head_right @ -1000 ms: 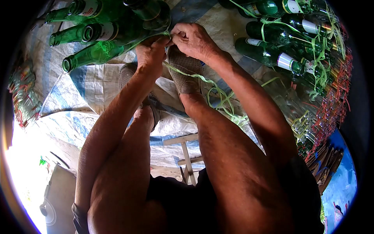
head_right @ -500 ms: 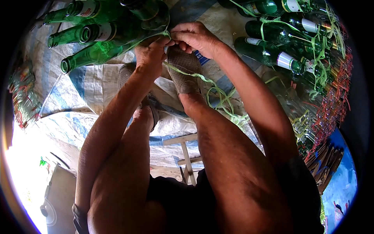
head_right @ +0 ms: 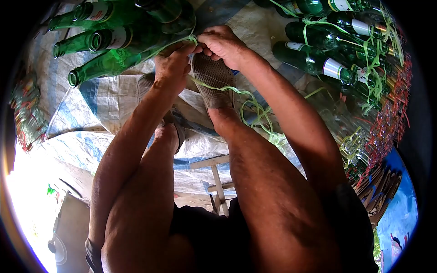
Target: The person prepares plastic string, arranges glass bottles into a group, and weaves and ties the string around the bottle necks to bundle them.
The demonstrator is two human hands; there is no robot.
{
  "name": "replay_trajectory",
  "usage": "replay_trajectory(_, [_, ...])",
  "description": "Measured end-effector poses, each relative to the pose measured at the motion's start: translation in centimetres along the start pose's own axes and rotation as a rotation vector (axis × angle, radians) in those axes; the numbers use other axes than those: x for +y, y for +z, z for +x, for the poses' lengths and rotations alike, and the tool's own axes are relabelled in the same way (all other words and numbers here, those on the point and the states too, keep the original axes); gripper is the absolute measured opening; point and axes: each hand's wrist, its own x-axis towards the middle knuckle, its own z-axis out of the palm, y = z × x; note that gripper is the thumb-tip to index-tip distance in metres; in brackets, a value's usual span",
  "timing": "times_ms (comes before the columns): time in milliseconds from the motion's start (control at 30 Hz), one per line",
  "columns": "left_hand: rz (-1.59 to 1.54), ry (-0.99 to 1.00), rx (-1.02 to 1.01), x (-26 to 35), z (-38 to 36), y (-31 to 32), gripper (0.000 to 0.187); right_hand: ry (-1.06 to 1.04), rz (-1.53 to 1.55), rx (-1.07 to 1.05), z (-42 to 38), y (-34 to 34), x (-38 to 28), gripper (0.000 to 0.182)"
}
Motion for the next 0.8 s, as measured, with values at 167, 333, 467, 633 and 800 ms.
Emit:
replay_trajectory(167, [0.024,-0.065,0.034,0.4,-0.2,-0.4,0.01,-0.033,0.096,-0.002,1.0,-0.5,0.7,0.021])
replay_trajectory(333, [0.066,-0.142,0.061,0.7,-0.6,-1.0,0.011,-0.049,0.08,0.062,1.1,-0.6,0.3,0.02])
replay_trajectory(467, [0.059,-0.111,0.041,0.8,-0.9,-1.5,0.012,-0.019,0.137,0.127,1.8,-0.9,0.2,0.019])
replay_trajectory(633, [0.023,-0.101,0.032,0.7,-0.9,-1.6,0.013,-0.036,0.11,0.116,1.9,-1.2,0.0,0.017])
replay_trajectory(800, [0.032,-0.077,0.032,1.0,-1.0,-1.6,0.011,-0.087,0.065,0.128,2.4,-1.3,0.1,0.019])
